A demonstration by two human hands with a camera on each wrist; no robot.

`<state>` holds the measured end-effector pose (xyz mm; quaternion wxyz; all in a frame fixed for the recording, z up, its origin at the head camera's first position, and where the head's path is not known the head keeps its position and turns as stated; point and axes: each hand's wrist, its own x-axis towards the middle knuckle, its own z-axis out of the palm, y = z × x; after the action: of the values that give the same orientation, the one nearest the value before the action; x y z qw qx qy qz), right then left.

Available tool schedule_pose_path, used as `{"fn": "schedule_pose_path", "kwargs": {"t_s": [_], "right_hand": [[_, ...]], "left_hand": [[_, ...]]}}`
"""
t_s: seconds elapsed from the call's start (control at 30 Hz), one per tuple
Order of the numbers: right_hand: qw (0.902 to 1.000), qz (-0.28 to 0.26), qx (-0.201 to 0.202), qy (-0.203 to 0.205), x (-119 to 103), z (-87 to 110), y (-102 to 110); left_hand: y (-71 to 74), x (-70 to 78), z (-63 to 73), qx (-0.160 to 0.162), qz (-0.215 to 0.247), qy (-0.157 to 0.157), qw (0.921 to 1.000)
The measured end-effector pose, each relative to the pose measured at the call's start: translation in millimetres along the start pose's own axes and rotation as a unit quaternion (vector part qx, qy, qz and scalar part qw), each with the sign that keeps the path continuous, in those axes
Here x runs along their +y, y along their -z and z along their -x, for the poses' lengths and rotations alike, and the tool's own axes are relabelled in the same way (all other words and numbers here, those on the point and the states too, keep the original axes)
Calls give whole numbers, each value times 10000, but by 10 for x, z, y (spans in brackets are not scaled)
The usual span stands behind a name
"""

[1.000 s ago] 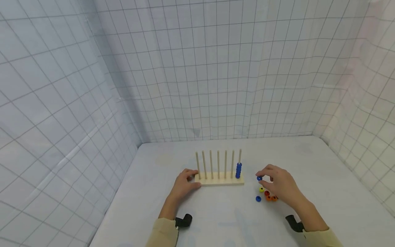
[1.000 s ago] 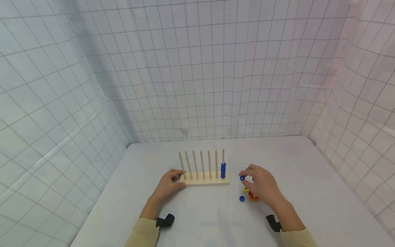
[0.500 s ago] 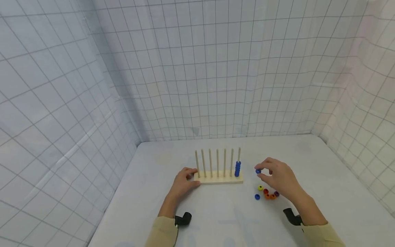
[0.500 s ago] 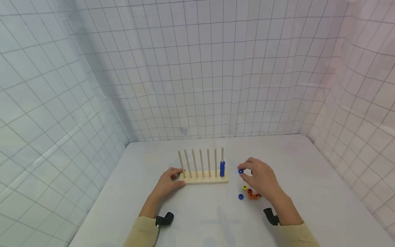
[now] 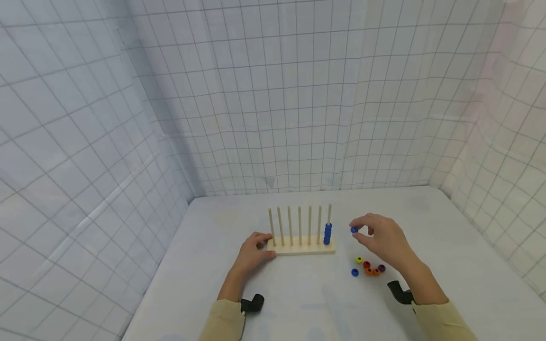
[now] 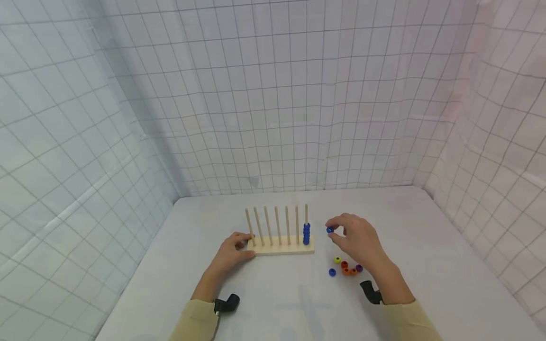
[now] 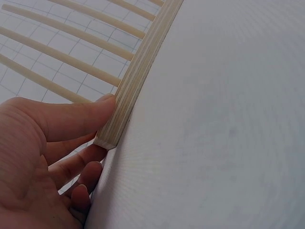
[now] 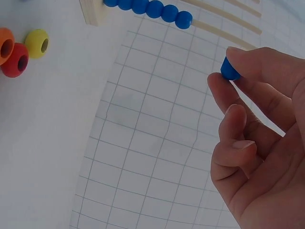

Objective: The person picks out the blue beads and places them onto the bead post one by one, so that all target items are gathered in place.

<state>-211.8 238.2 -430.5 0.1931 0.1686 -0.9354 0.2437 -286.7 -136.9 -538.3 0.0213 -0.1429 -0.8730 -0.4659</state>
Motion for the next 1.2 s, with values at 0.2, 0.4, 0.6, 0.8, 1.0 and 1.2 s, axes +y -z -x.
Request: {"fn": "schedule_pose_path", "kwargs": {"t_s": [0.2, 0.4, 0.6, 0.8, 1.0, 1.2], "right_hand": [[9999, -24, -51, -156, -36, -46, 31], [9998, -39, 42, -182, -57, -83, 27], [9997, 31, 158, -183, -69, -124, 17], [9994, -10, 307, -159, -88, -161, 5], [9988, -94, 459, -130, -126, -195, 15], [9981, -157, 591, -93, -147, -229, 12]], "left_hand": [[-10, 12, -3, -7, 26, -8, 10000], [-3, 13, -6, -9, 27, -63, 10000], [-13, -7, -16, 3, -32, 45, 10000], [-14, -6, -4, 2, -35, 142, 9999], [-10, 1, 3, 12, -36, 185, 9998], [-9, -6, 12, 5, -23, 162, 9999]]}}
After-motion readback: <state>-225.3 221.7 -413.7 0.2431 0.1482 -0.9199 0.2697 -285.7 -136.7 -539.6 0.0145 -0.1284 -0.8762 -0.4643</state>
